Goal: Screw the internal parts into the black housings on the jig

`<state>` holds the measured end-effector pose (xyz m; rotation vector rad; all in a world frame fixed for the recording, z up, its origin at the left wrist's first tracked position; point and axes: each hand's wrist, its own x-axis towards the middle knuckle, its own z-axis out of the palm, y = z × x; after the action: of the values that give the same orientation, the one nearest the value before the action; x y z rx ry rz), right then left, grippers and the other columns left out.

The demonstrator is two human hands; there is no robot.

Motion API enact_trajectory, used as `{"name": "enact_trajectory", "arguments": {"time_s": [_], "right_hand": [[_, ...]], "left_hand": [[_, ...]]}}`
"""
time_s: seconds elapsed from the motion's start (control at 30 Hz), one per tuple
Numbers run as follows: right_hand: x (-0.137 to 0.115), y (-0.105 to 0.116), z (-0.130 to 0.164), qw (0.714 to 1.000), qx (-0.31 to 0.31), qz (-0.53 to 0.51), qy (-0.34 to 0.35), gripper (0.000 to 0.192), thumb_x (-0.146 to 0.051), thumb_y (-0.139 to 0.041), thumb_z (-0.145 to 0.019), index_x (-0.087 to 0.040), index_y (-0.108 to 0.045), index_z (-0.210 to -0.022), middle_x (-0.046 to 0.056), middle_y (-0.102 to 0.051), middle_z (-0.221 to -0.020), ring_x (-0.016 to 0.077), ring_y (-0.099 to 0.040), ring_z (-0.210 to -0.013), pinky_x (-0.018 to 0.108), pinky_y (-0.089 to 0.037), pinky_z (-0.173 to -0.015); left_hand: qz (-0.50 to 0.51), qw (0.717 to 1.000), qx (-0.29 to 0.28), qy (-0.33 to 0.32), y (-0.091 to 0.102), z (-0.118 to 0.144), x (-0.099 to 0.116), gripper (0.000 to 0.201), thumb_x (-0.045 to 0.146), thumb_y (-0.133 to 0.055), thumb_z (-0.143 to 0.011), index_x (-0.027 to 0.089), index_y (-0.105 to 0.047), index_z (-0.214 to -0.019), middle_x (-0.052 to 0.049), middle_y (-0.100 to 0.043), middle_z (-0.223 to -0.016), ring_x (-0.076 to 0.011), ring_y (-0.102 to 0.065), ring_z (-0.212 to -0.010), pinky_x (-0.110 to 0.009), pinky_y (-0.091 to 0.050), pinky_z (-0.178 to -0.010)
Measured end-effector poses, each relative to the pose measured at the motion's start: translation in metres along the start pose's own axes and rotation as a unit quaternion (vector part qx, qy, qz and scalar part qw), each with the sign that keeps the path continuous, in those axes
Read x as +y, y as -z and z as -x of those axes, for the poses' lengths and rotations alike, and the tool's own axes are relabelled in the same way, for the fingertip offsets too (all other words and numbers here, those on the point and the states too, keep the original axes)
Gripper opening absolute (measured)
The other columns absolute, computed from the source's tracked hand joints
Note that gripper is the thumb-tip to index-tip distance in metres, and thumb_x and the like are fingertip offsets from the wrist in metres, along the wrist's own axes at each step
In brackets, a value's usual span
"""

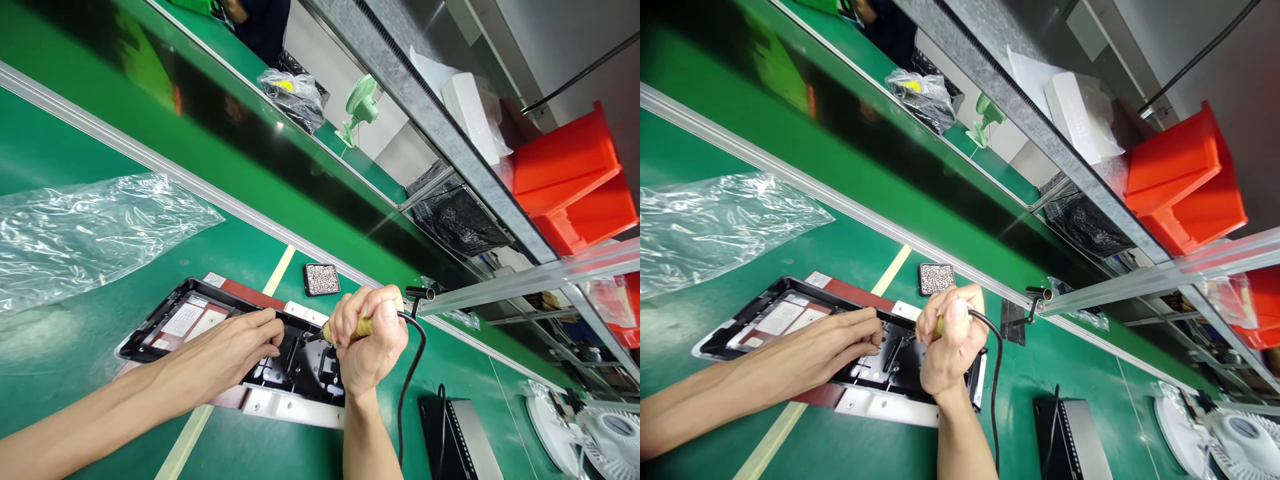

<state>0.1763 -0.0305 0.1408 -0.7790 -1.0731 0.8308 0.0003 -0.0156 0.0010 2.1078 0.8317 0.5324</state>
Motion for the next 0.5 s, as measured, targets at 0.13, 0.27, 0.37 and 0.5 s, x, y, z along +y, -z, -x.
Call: {"name": "enact_trajectory", "arguments": {"time_s": [0.13,0.27,0.37,0.5], "right_hand": [[-0.0004,0.0002,-0.0001,1.0,0.003,0.0,0.003,0.038,-0.037,-0.061,-0.109,-0.022,-0.05,-0.076,-0.009,-0.044,-0.055,0.0061,-0.033,-0.041,0.016,-0.035,-0.038],[0.0002,0.0002,-0.0007,1.0,0.006,-0.004,-0.003,0.038,-0.037,-0.06,-0.108,-0.022,-0.049,-0.075,-0.009,-0.042,-0.054,0.0061,-0.032,-0.042,0.015,-0.035,-0.038],[0.0008,0.0,-0.0009,1.0,-0.001,-0.008,-0.001,0.039,-0.037,-0.061,-0.108,-0.022,-0.048,-0.074,-0.009,-0.042,-0.054,0.0061,-0.032,-0.041,0.015,-0.034,-0.038],[0.0002,-0.0004,-0.0007,1.0,-0.001,-0.006,0.0,0.039,-0.038,-0.06,-0.108,-0.022,-0.047,-0.074,-0.009,-0.04,-0.053,0.0062,-0.031,-0.041,0.015,-0.033,-0.037]], "left_hand": [[-0.002,1.0,0.004,-0.003,0.0012,-0.0014,0.0009,0.031,0.036,-0.036,-0.117,0.024,-0.057,-0.098,-0.001,-0.058,-0.098,-0.0165,-0.058,-0.077,-0.034,-0.039,-0.07],[0.006,1.0,0.003,-0.003,0.0013,-0.0006,0.0009,0.032,0.036,-0.035,-0.117,0.024,-0.057,-0.097,-0.001,-0.058,-0.098,-0.0164,-0.058,-0.076,-0.034,-0.039,-0.07],[0.006,1.0,0.003,-0.002,0.0009,0.0002,0.0004,0.032,0.038,-0.035,-0.117,0.024,-0.057,-0.097,-0.001,-0.058,-0.097,-0.0162,-0.058,-0.076,-0.034,-0.039,-0.069],[-0.004,1.0,0.005,-0.003,0.0003,-0.0008,-0.0009,0.032,0.037,-0.035,-0.117,0.024,-0.057,-0.097,-0.001,-0.058,-0.098,-0.0164,-0.058,-0.076,-0.035,-0.038,-0.069]]}}
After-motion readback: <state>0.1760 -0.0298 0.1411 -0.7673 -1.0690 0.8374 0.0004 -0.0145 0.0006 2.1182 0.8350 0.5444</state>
